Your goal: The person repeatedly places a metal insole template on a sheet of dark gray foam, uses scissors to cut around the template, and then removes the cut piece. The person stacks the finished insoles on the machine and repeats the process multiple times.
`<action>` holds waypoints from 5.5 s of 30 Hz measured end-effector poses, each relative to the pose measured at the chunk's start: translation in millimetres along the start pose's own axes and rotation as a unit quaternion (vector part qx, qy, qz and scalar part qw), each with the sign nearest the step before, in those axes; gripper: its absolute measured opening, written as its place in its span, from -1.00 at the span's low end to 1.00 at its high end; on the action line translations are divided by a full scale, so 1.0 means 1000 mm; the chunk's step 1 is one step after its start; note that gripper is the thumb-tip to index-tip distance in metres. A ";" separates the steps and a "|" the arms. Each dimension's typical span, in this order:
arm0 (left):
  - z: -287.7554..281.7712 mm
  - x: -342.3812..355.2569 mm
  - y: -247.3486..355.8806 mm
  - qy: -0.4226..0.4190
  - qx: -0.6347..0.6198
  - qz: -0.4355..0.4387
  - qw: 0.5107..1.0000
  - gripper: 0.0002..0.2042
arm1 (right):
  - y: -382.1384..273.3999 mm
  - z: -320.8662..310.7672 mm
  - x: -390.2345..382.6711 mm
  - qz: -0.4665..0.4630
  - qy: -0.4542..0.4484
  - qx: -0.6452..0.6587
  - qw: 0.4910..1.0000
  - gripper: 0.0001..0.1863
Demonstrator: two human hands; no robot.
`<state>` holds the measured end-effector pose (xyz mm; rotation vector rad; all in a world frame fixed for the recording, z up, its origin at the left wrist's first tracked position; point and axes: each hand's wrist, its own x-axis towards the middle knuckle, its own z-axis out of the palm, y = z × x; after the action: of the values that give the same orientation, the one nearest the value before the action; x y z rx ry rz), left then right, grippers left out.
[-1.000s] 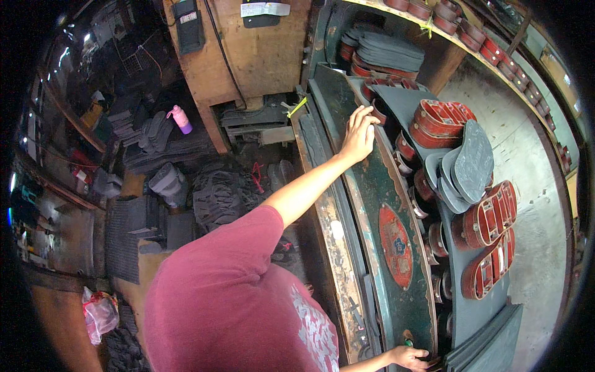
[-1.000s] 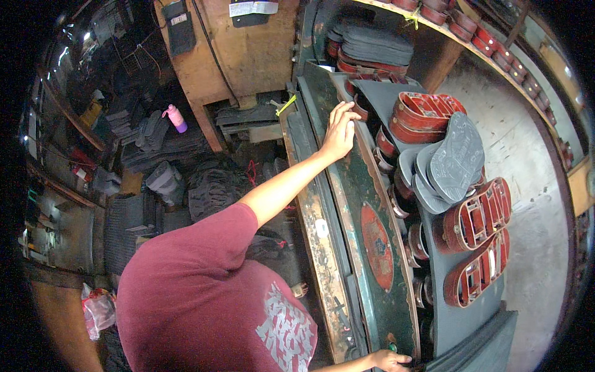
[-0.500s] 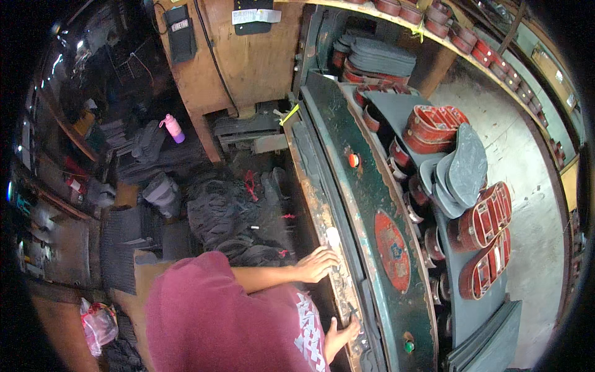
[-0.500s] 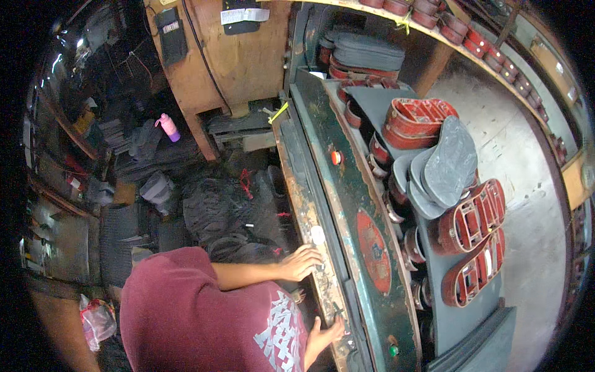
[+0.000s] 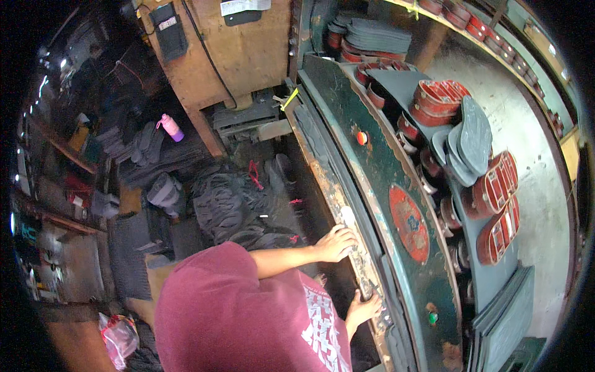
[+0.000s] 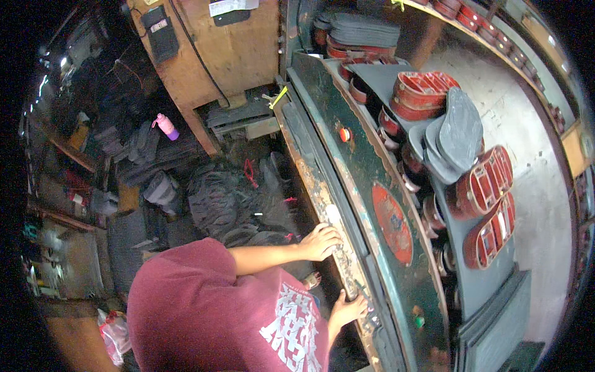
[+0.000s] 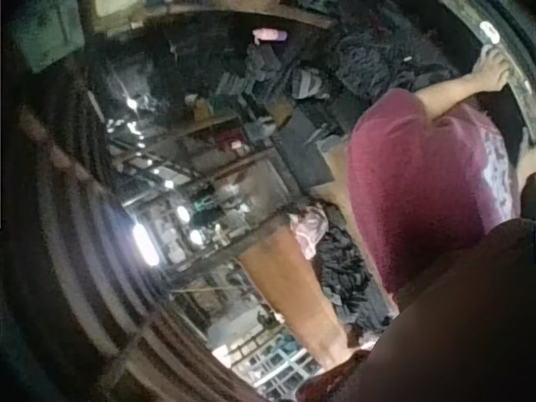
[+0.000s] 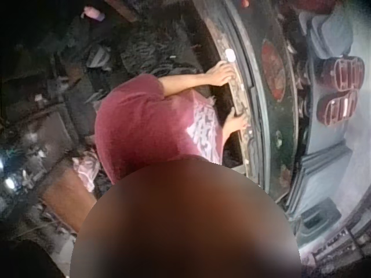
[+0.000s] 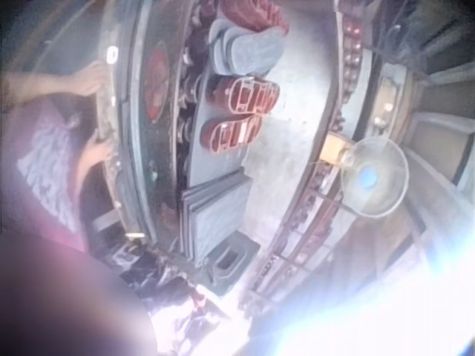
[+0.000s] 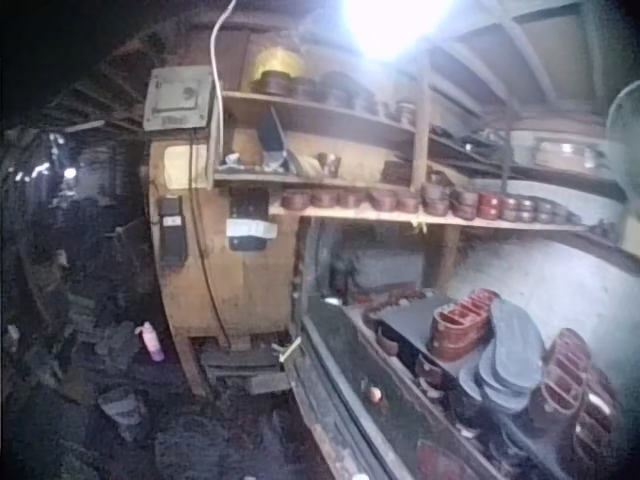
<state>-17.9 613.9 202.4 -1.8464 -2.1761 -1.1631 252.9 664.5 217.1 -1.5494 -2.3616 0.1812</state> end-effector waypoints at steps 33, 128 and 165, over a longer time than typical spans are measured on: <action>-0.057 -0.034 -0.004 -0.192 0.027 0.016 0.981 -0.78 | -0.026 -0.089 -0.052 0.056 -0.174 0.196 0.963 -0.27; -0.079 -0.007 0.047 -0.008 -0.270 -0.497 0.825 -0.44 | 0.188 -0.199 -0.053 0.210 -0.065 0.208 0.953 -0.48; -0.043 0.134 -0.129 -0.160 0.158 0.017 0.974 -0.78 | 0.005 -0.128 -0.010 0.081 -0.053 0.225 0.969 -0.63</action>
<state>-185.0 700.2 235.7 -2.0241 -2.3056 -0.4958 302.0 649.3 334.8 -1.5265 -2.0679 0.7952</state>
